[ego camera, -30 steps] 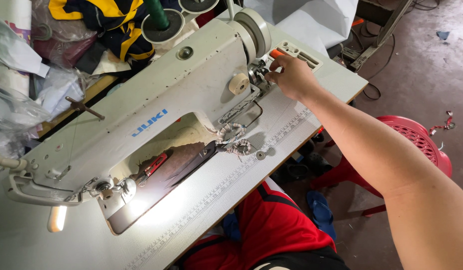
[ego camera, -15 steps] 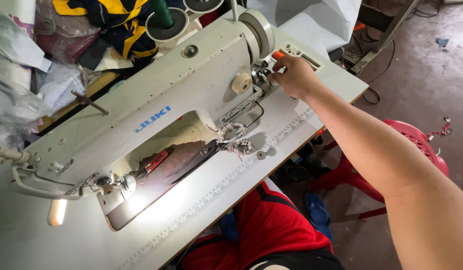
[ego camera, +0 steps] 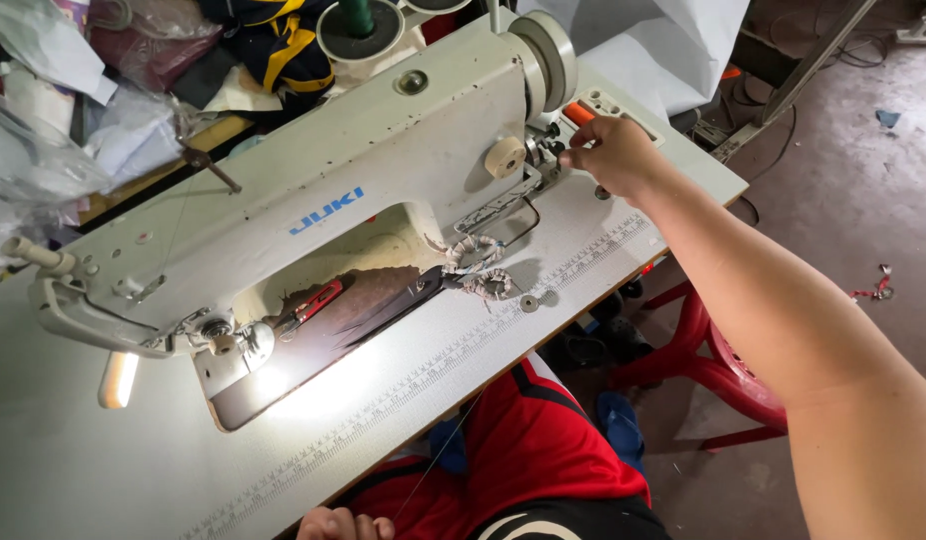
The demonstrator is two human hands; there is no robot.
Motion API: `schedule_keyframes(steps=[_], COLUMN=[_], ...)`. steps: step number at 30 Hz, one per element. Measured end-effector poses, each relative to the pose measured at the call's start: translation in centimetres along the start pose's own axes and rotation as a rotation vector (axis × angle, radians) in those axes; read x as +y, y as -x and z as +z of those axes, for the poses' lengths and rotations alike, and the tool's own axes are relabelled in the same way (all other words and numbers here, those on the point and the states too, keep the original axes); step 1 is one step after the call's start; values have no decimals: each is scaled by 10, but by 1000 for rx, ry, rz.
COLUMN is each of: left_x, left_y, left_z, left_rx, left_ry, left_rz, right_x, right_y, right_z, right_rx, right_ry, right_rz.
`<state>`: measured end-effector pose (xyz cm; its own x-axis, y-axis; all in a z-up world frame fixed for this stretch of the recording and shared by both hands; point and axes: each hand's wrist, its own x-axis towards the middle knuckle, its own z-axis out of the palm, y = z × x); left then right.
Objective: Threading an industrial sewing machine and preparing it for use
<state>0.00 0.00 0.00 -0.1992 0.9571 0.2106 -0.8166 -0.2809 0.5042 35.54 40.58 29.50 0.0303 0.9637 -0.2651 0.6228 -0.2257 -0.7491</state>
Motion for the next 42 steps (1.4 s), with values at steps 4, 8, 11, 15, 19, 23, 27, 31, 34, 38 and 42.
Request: schedule_keyframes(steps=[4, 8, 11, 15, 19, 23, 27, 31, 34, 38, 42], left_x=[-3, -7, -6, -5, -8, -12, -16, -15, -14, -9, -11], left_y=[-6, 0, 3, 3, 4, 3, 4, 7, 18, 22, 18], left_z=[8, 11, 24, 25, 26, 29, 33, 22, 13, 23, 33], left_rx=[-145, -64, 23, 39, 53, -40, -1, -86, -19, 121, 56], left_ry=[74, 64, -28, -117, -133, -107, -150, -81, -97, -150, -149], left_rz=[-98, -93, -77, -57, -56, -48, -47, -24, -8, -44, 1], right_x=[2, 14, 26, 33, 22, 15, 2, -3, 6, 21, -1], right_y=[0, -16, -35, -43, -39, -63, -71, -44, -32, -32, 0], right_z=[0, -2, -4, -5, -8, -8, -1, -1, -3, -5, -8], right_rx=[-2, -11, -13, -46, -41, -50, 7, -22, -90, -154, -157], right_ry=[-34, -253, -562, -845, -904, -995, -882, -775, -690, -532, 10], right_rz=[5, 142, 199, 269, 255, 307, 271, 282, 310, 208, 79])
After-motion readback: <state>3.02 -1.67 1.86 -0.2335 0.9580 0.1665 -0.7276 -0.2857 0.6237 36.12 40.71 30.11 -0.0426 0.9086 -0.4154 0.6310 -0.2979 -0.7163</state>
